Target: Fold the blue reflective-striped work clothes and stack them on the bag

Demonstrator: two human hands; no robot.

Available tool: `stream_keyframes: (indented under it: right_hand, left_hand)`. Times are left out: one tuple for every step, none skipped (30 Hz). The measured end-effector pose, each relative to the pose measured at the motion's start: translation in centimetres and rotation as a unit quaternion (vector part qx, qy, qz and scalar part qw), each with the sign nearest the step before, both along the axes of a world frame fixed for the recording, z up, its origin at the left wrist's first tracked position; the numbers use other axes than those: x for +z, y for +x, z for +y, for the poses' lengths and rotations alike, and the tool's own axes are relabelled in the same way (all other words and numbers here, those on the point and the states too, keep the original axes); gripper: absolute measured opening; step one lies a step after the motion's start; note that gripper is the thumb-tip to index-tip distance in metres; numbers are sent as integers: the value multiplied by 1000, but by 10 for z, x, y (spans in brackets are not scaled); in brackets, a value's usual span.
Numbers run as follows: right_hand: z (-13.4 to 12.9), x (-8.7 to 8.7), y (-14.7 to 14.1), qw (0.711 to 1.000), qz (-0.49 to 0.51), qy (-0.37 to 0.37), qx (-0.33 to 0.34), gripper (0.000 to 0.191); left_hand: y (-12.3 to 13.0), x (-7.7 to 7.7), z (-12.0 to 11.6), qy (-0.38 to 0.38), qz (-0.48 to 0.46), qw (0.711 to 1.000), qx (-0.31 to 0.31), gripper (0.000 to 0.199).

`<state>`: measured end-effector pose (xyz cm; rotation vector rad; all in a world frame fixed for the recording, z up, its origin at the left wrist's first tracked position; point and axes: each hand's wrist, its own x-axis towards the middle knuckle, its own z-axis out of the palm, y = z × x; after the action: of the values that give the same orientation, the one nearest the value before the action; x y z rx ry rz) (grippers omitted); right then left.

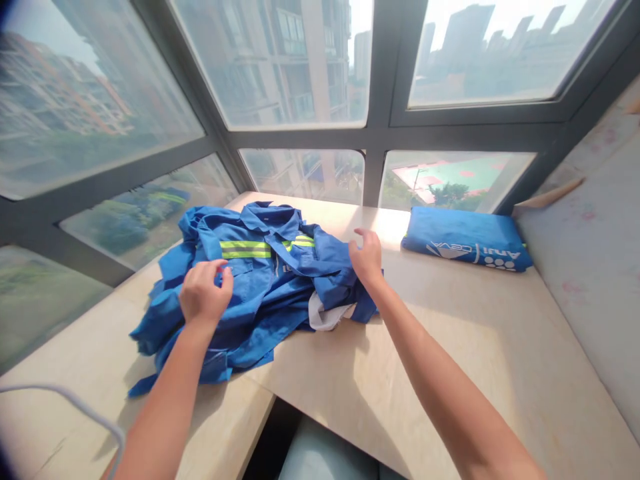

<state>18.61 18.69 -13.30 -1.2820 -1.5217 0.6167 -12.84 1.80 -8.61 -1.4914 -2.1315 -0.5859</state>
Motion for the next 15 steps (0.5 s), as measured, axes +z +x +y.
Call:
stream_keyframes:
  right_hand:
    - [-1,7,-25,996,-69,44,41,37]
    - [-4,12,-52,983,-141,70,92,37]
    - [-8,16,-78,963,-211,88,142,38]
    - [-12,18,-103,941,-272,96,175,38]
    - [-16,19,-126,920,-323,92,200,40]
    - [-17,19,-146,905,-360,64,217,42]
    - [-16,18,-161,892,-385,28,236,40]
    - [-12,17,-172,882,-398,-8,252,36]
    - [-5,17,-179,877,-401,-39,263,31]
    - [4,18,-182,876,-396,-60,270,26]
    - [16,19,-181,880,-385,-68,270,26]
    - [29,23,-177,888,-370,-69,263,28]
    - [42,27,-171,899,-351,-68,252,31]
    - [55,34,-163,911,-330,-64,238,32]
    - [67,42,-154,924,-306,-56,221,33]
  left_hand:
    - [13,-2,18,-47,11,999,-11,32]
    - [23,-5,37,-96,21,995,-10,33]
    - [29,-10,54,-142,30,989,0,35]
    - [32,-15,70,-183,36,982,13,37]
    - [31,-20,84,-219,39,975,26,39]
    - [27,-25,96,-249,37,967,36,41]
    - [21,-29,106,-274,32,960,43,39]
    - [13,-32,114,-294,25,955,45,36]
    - [6,-32,120,-309,18,950,44,33]
    - [-1,-31,124,-321,12,946,41,31]
    - [-8,-28,128,-330,8,943,37,29]
    - [-14,-23,130,-332,4,943,33,28]
    - [-20,-16,132,-324,-1,945,30,28]
    - [-27,-8,133,-303,-5,953,30,30]
    - [-37,2,133,-272,-9,962,32,32]
